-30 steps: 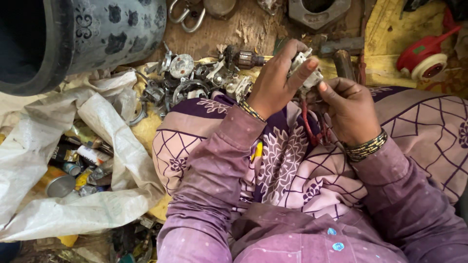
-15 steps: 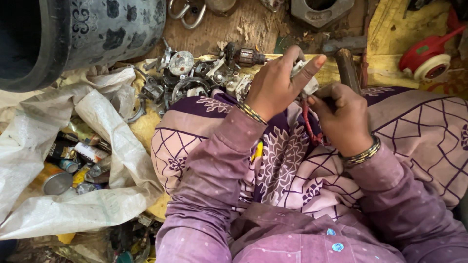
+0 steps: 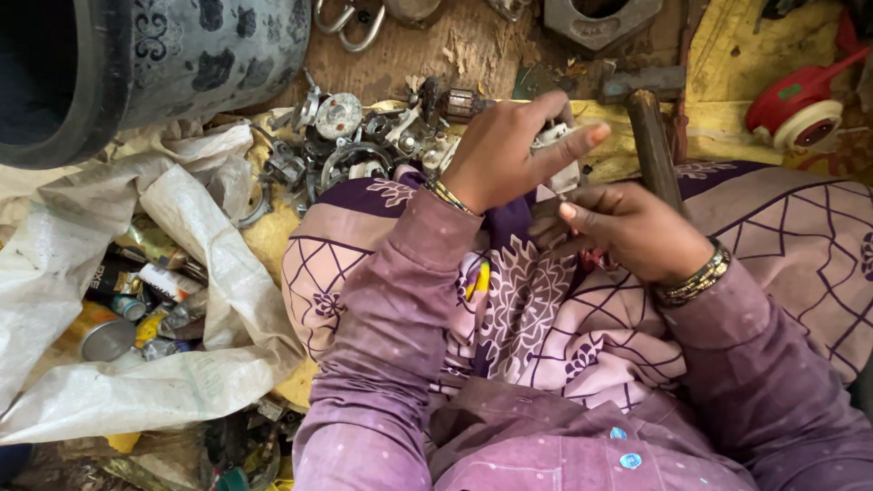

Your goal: The person sits on the floor and uses a hammer and pliers to disassemble and modify small metal parts. They repeatedly strike a yellow plastic object and a white metal component, removing pieces and placing them aside.

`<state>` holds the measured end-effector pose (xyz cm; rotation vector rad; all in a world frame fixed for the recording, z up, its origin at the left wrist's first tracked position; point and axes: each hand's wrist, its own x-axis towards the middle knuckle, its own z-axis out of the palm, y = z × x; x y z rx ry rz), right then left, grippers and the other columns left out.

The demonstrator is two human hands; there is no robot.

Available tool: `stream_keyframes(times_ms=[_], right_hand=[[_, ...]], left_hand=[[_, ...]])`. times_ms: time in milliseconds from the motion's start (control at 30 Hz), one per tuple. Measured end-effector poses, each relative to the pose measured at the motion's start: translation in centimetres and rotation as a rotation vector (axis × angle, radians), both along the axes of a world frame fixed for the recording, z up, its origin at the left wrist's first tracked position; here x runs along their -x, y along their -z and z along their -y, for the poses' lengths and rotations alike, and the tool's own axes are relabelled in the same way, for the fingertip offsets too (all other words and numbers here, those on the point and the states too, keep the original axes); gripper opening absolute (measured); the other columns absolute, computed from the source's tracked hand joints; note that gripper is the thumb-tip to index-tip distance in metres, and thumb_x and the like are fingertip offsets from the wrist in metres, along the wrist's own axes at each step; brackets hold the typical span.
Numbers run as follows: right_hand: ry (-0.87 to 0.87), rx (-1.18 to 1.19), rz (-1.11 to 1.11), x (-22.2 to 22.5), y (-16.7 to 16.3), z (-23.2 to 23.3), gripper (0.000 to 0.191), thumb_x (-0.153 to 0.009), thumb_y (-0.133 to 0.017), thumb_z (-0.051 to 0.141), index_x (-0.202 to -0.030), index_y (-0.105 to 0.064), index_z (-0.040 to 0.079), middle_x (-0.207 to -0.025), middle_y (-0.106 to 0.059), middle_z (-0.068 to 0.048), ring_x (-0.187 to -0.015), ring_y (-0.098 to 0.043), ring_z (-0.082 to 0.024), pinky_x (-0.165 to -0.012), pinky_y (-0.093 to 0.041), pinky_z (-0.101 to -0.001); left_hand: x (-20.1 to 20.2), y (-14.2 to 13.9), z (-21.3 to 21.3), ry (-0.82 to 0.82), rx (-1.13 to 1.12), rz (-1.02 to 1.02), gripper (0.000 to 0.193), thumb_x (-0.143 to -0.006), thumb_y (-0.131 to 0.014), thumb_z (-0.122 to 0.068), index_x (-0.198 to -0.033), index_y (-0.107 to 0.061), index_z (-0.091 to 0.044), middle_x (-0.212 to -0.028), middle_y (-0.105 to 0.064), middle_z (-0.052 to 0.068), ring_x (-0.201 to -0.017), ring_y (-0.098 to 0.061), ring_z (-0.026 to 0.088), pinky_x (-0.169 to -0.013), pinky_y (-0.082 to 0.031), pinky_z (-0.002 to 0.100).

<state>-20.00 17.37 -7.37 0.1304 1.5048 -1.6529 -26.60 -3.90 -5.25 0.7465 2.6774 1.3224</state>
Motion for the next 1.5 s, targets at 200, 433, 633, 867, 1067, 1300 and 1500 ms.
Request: stream_keyframes(times_ms=[200,433,633,867,1067,1300,1500], right_hand=[[0.107,0.473,0.274,0.0,0.9,-0.8,0.037,-0.103,-0.052,0.019,-0.126,-0.062,-0.008,-0.111,-0.073,-0.017,-0.098,-0.074,-0.024,-0.079,-0.062,-0.0387],[0.130,0.581,0.344,-0.4,3.2,-1.8,0.029,-0.107,-0.058,0.013,-0.122,-0.064,-0.011,-0.107,-0.073,-0.021,-0.095,-0.073,-0.026,-0.079,-0.061,-0.0386],[0.185,0.467,0.247,-0.5,3.2,-1.7,0.022,-0.101,-0.064,0.007,-0.114,-0.070,-0.010,-0.098,-0.076,-0.021,-0.084,-0.073,-0.028,-0.074,-0.058,-0.0364],[0.183,0.185,-0.019,-0.3,1.6,-0.4,0.017,-0.093,-0.069,0.003,-0.106,-0.073,-0.008,-0.096,-0.077,-0.018,-0.086,-0.076,-0.025,-0.076,-0.064,-0.0361],[0.320,0.264,0.018,-0.1,1.6,-0.5,0.019,-0.099,-0.067,0.006,-0.112,-0.068,-0.008,-0.101,-0.075,-0.019,-0.089,-0.075,-0.026,-0.078,-0.064,-0.0375],[0.139,0.532,0.260,-0.2,2.4,-1.8,0.041,-0.105,-0.058,0.024,-0.128,-0.064,-0.010,-0.111,-0.073,-0.022,-0.089,-0.072,-0.021,-0.068,-0.062,-0.0321],[0.108,0.539,0.343,-0.4,3.7,-1.8,0.039,-0.103,-0.059,0.021,-0.127,-0.064,-0.010,-0.111,-0.073,-0.021,-0.092,-0.071,-0.023,-0.071,-0.061,-0.0330]], left_hand=[[0.1,-0.5,0.1,0.068,-0.127,0.089,0.067,-0.100,-0.049,-0.068,-0.097,-0.065,-0.003,-0.081,-0.069,0.010,-0.073,-0.071,0.023,-0.067,-0.053,0.037],[-0.2,-1.3,-0.2,0.133,-0.290,0.153,0.061,-0.104,-0.054,-0.062,-0.099,-0.065,-0.003,-0.084,-0.068,0.009,-0.076,-0.069,0.022,-0.072,-0.053,0.035],[-0.8,-1.8,-0.9,0.033,-0.084,0.079,0.057,-0.095,-0.062,-0.062,-0.091,-0.066,-0.006,-0.070,-0.065,0.009,-0.062,-0.067,0.022,-0.059,-0.050,0.036],[-1.6,-1.8,-1.4,-0.105,0.104,-0.153,0.060,-0.090,-0.064,-0.068,-0.089,-0.068,-0.008,-0.070,-0.069,0.011,-0.061,-0.070,0.030,-0.055,-0.053,0.040],[-1.5,-0.7,-1.8,-0.275,0.126,-0.061,0.060,-0.091,-0.063,-0.067,-0.082,-0.063,-0.007,-0.059,-0.063,0.007,-0.053,-0.067,0.024,-0.048,-0.049,0.038],[0.0,0.3,-0.1,-0.023,-0.306,0.207,0.057,-0.101,-0.059,-0.061,-0.091,-0.066,-0.006,-0.073,-0.060,0.002,-0.067,-0.058,0.010,-0.062,-0.048,0.029],[-0.6,-0.4,-0.4,0.032,-0.362,0.265,0.052,-0.101,-0.062,-0.056,-0.095,-0.065,-0.005,-0.077,-0.061,0.003,-0.072,-0.059,0.011,-0.065,-0.049,0.030]])
